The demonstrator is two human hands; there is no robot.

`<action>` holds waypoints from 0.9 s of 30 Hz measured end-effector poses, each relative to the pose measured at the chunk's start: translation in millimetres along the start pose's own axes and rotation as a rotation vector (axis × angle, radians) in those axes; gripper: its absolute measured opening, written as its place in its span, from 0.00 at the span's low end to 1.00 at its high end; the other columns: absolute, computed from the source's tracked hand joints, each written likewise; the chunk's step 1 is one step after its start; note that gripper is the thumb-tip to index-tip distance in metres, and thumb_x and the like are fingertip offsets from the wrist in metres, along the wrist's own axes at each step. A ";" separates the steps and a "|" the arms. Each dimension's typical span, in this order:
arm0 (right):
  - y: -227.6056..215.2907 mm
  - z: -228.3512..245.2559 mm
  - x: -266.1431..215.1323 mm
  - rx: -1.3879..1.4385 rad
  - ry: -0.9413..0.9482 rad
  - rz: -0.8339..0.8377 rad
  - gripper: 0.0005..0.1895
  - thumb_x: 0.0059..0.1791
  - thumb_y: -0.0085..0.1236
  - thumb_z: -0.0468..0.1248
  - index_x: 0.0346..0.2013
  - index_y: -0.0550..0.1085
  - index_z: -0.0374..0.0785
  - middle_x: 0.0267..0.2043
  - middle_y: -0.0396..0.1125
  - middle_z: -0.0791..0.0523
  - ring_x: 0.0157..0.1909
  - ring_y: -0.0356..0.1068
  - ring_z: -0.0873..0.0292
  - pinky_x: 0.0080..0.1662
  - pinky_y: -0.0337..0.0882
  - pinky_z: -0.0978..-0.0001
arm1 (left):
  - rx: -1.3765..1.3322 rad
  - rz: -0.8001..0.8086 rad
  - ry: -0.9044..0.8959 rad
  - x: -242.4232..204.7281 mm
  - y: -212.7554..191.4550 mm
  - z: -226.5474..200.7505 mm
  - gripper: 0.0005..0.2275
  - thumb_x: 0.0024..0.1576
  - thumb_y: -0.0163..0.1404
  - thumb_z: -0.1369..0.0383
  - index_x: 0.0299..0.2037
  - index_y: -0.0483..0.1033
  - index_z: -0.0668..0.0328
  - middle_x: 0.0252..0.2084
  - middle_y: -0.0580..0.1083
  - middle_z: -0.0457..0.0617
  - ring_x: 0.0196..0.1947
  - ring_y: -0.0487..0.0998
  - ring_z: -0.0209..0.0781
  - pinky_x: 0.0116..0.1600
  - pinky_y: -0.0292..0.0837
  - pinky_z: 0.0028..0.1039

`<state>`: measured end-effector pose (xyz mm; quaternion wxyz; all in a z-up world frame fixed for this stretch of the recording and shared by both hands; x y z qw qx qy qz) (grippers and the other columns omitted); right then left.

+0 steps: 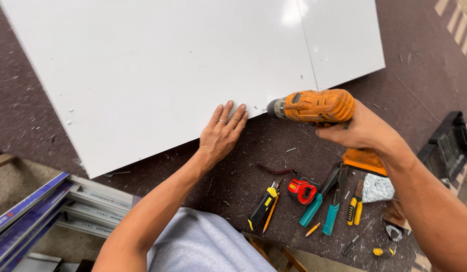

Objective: The person uses a power drill to drive screws into the edges of two white rectangular panels resting on a workbench. They then use a manual crimping tool to secure metal fasteners along the panel seams and edges. The person repeatedly repositions the panels to access different attachment points.

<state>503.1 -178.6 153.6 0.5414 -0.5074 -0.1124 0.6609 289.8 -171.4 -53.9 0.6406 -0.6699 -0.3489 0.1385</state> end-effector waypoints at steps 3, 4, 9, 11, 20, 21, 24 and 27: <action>1.5 -0.1 -1.3 -0.057 -0.033 -0.003 0.32 0.38 0.68 0.32 0.57 0.72 0.39 0.46 0.76 0.56 0.48 0.73 0.62 0.51 0.74 0.67 | 0.007 0.014 0.006 1.2 -1.1 -1.4 0.23 0.64 0.37 0.66 0.71 0.62 0.50 0.75 0.56 0.49 0.74 0.56 0.56 0.76 0.45 0.46; 1.6 -0.6 -0.1 -0.110 -0.016 -0.016 0.31 0.38 0.69 0.32 0.56 0.72 0.39 0.46 0.76 0.56 0.49 0.73 0.62 0.51 0.73 0.66 | 0.012 0.015 0.014 1.1 -2.6 -1.7 0.23 0.64 0.37 0.66 0.71 0.63 0.51 0.75 0.56 0.50 0.73 0.56 0.57 0.76 0.45 0.47; 2.5 -4.5 2.7 -0.188 0.031 -0.012 0.30 0.39 0.70 0.32 0.56 0.73 0.40 0.47 0.76 0.55 0.49 0.74 0.61 0.52 0.74 0.64 | 0.007 0.001 -0.023 -3.0 -8.2 0.4 0.23 0.65 0.39 0.66 0.72 0.63 0.51 0.76 0.58 0.50 0.74 0.58 0.56 0.77 0.47 0.46; 2.0 -4.8 1.9 -0.178 0.032 -0.013 0.30 0.39 0.69 0.32 0.56 0.73 0.40 0.46 0.76 0.55 0.49 0.74 0.60 0.52 0.75 0.64 | 0.015 -0.003 -0.027 -2.7 -7.1 -0.8 0.23 0.65 0.39 0.66 0.72 0.63 0.50 0.75 0.58 0.49 0.74 0.58 0.56 0.77 0.47 0.46; 4.2 -12.8 0.0 -0.225 0.116 0.003 0.26 0.41 0.68 0.34 0.54 0.75 0.40 0.44 0.77 0.53 0.46 0.76 0.59 0.54 0.74 0.65 | 0.034 0.037 -0.038 0.0 -1.4 -1.4 0.22 0.65 0.37 0.65 0.72 0.60 0.46 0.76 0.57 0.46 0.74 0.57 0.52 0.77 0.46 0.44; 8.6 -17.1 6.3 -0.299 0.142 0.021 0.26 0.42 0.69 0.35 0.55 0.75 0.41 0.45 0.77 0.54 0.47 0.76 0.59 0.55 0.72 0.65 | 0.047 0.040 -0.036 0.3 -1.0 -1.0 0.22 0.65 0.36 0.65 0.72 0.60 0.46 0.75 0.57 0.46 0.74 0.56 0.52 0.77 0.46 0.43; 24.9 -25.5 18.7 -0.198 0.043 0.023 0.23 0.42 0.68 0.34 0.52 0.76 0.37 0.44 0.78 0.53 0.46 0.76 0.59 0.54 0.75 0.65 | 0.061 0.031 -0.012 -1.8 -0.5 -1.2 0.23 0.65 0.36 0.65 0.72 0.59 0.46 0.76 0.56 0.46 0.74 0.56 0.51 0.77 0.46 0.43; 13.2 -23.8 20.7 -0.118 -0.109 -0.010 0.26 0.39 0.70 0.33 0.51 0.76 0.36 0.45 0.77 0.53 0.47 0.75 0.60 0.53 0.75 0.65 | 0.078 0.014 -0.005 -1.1 -2.1 3.4 0.23 0.66 0.37 0.65 0.73 0.59 0.47 0.76 0.56 0.46 0.74 0.56 0.51 0.77 0.46 0.43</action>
Point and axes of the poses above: each hand's wrist, its own x-axis towards the middle knuckle, its own y-axis out of the palm, z = x × y, the point moved 7 cm from there along x, towards the middle knuckle
